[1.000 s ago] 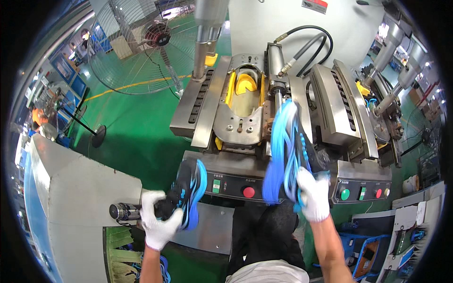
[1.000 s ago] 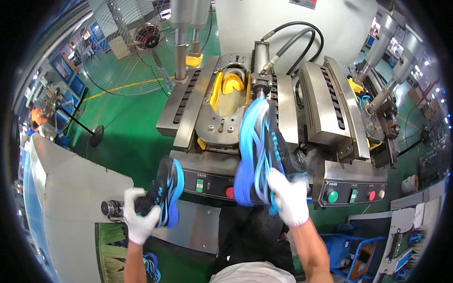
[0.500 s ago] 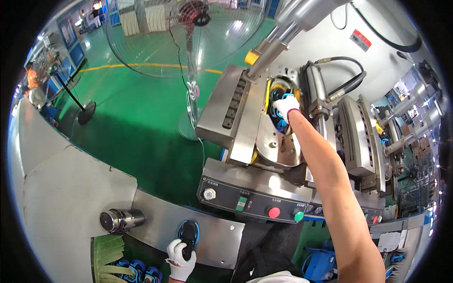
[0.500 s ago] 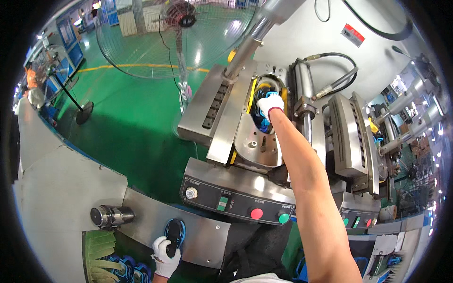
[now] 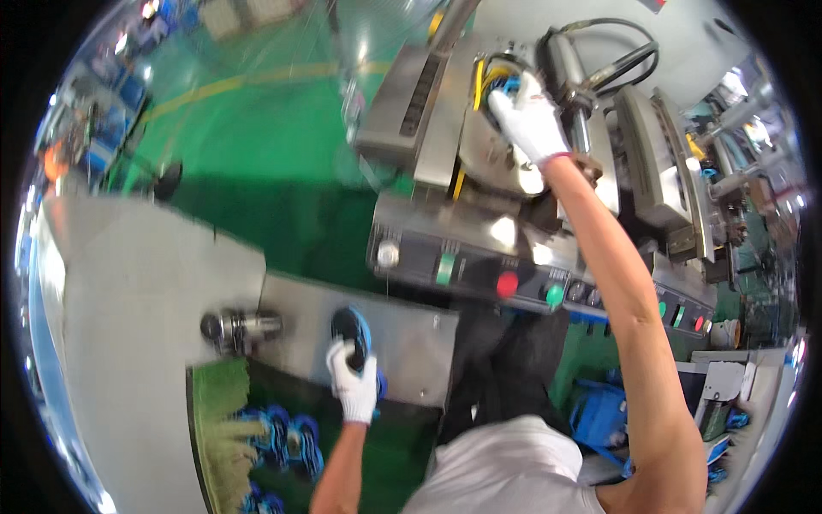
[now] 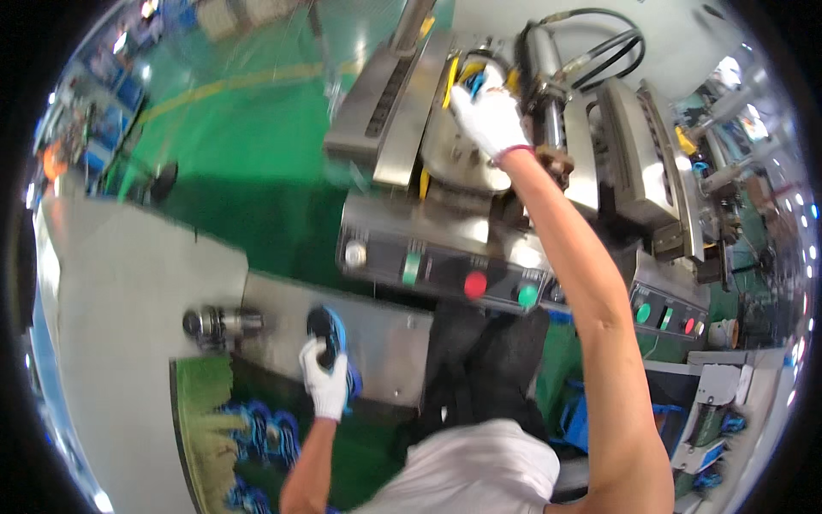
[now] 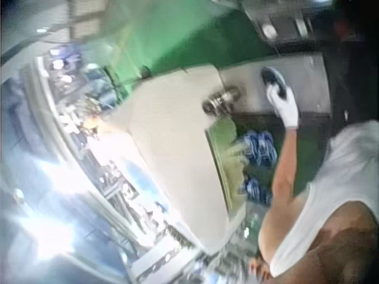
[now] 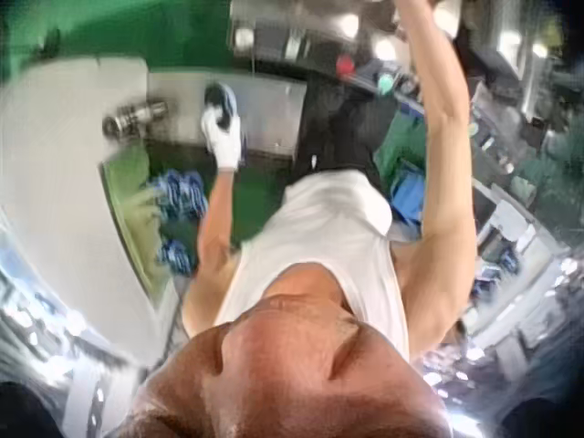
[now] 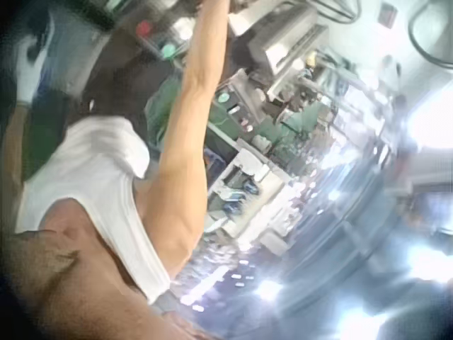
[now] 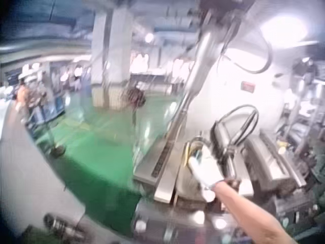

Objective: The person places blue shoe components into a lasting machine, presses buttons to activate the machine, and then removes the processed shoes and places them on a conveyor belt.

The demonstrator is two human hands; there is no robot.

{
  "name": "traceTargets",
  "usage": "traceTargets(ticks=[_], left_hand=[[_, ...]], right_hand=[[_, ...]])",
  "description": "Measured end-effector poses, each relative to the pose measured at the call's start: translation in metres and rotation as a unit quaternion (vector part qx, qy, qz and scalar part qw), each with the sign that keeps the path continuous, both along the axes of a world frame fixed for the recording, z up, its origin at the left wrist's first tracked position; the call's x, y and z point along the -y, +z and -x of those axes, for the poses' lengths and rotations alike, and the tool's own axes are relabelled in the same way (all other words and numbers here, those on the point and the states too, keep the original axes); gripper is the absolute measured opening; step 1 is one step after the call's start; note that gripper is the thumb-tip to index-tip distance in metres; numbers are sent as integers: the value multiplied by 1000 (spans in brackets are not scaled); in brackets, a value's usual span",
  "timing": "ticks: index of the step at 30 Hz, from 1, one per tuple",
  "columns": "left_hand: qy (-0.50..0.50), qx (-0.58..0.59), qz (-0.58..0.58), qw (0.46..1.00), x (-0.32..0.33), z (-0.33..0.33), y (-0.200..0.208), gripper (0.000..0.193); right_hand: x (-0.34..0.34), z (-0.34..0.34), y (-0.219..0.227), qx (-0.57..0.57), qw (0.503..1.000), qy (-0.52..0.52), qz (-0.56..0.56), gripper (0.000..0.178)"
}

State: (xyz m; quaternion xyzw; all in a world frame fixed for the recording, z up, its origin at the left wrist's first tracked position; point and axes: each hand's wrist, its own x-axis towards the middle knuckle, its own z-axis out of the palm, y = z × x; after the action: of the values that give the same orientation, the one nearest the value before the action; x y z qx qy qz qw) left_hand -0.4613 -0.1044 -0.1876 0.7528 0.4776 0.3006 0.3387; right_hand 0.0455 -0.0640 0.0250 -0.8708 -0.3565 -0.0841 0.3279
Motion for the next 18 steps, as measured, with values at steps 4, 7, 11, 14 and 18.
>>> traceTargets(ticks=[4,7,11,14,18], left_hand=[[-184,-84,-47,978,-27,17,24,56],[-341,-97,-149,923,-52,18,28,37],[-333,-74,-93,935,-62,-19,37,10],[-282,-47,-80,955,-37,-36,61,11],[-342,-8,-82,936,36,-94,122,11]], right_hand=[[159,146,8,-62,977,181,-92,73],[234,182,-48,82,990,117,19,79],[275,167,-135,173,922,112,329,98],[289,192,-100,38,980,138,136,98],[355,241,-48,-220,936,267,69,107]])
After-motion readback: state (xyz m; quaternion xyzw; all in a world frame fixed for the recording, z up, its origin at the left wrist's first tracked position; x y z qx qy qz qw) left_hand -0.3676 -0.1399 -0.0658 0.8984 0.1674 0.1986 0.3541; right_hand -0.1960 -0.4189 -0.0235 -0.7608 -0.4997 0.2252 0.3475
